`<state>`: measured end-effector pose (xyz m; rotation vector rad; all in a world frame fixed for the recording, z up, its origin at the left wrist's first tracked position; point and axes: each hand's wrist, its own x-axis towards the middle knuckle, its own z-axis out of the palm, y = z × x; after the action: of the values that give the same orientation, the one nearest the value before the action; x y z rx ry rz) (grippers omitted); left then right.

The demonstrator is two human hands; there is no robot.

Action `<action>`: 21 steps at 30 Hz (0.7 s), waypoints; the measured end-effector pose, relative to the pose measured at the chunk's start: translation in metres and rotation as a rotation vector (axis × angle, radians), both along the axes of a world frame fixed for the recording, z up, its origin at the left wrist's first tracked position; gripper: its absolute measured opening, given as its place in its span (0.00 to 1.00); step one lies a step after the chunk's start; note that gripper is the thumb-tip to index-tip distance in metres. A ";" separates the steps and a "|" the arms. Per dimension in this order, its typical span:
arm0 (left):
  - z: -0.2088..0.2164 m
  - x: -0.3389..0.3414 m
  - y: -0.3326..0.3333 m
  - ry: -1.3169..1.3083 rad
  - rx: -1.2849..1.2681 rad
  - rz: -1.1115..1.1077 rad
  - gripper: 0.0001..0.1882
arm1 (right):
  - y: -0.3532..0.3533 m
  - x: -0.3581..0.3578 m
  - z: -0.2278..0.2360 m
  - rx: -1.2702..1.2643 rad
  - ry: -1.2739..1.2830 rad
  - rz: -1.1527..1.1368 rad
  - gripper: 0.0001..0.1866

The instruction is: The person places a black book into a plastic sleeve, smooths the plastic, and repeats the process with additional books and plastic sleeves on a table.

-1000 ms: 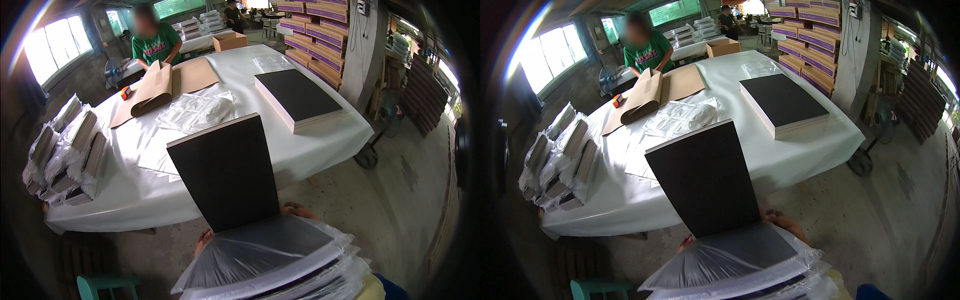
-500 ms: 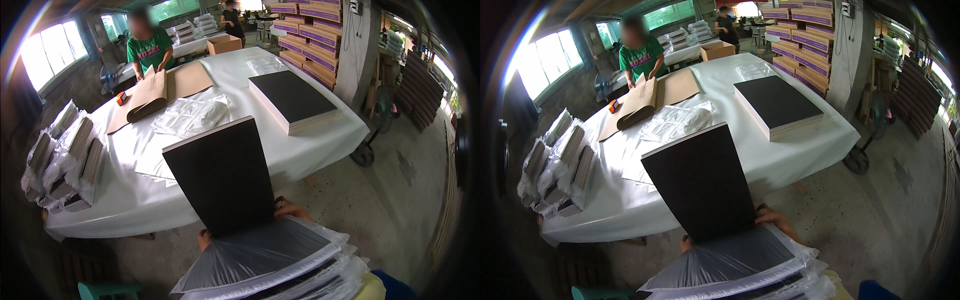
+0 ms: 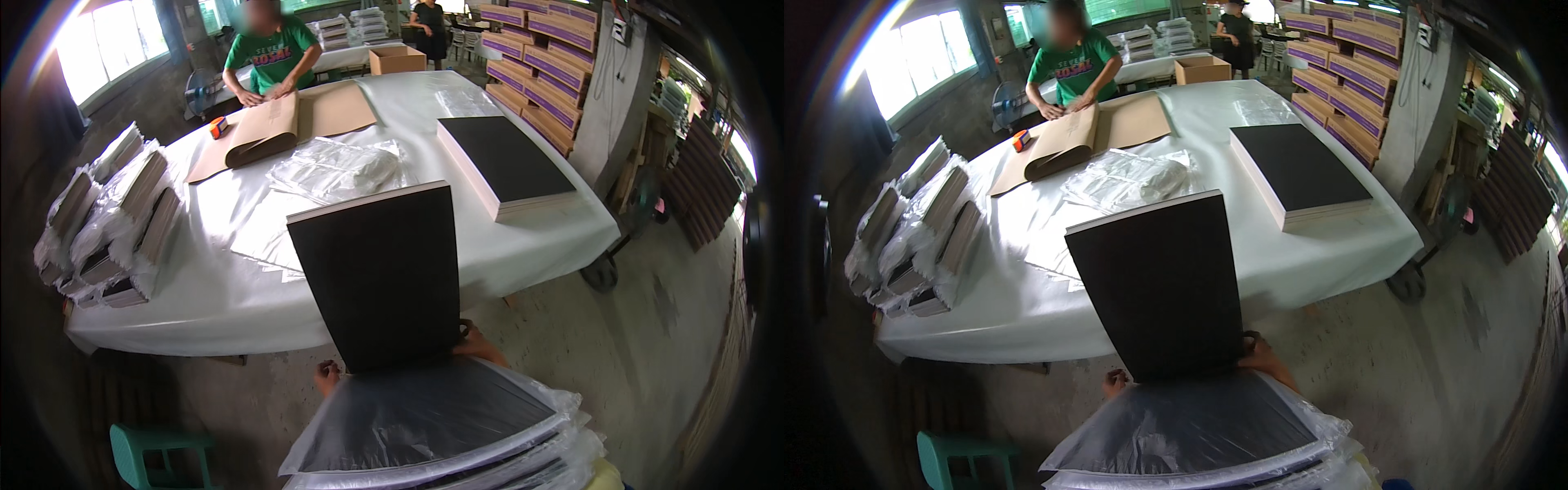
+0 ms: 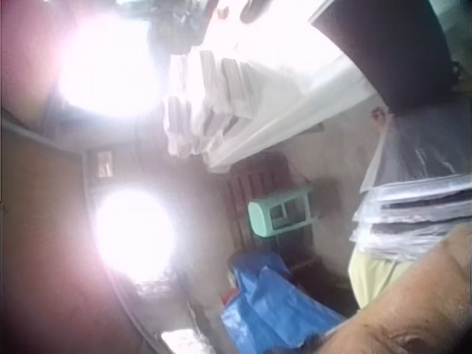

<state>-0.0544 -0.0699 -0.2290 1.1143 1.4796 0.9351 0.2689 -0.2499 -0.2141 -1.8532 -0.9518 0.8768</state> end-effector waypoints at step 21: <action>0.190 0.105 0.184 0.605 0.741 -0.609 0.16 | -0.022 -0.010 0.008 0.062 0.287 -0.065 0.25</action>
<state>0.0505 0.1144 -0.0387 2.3919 1.1001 0.7361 0.2593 -0.2722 -0.2059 -1.6421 -0.7282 1.0290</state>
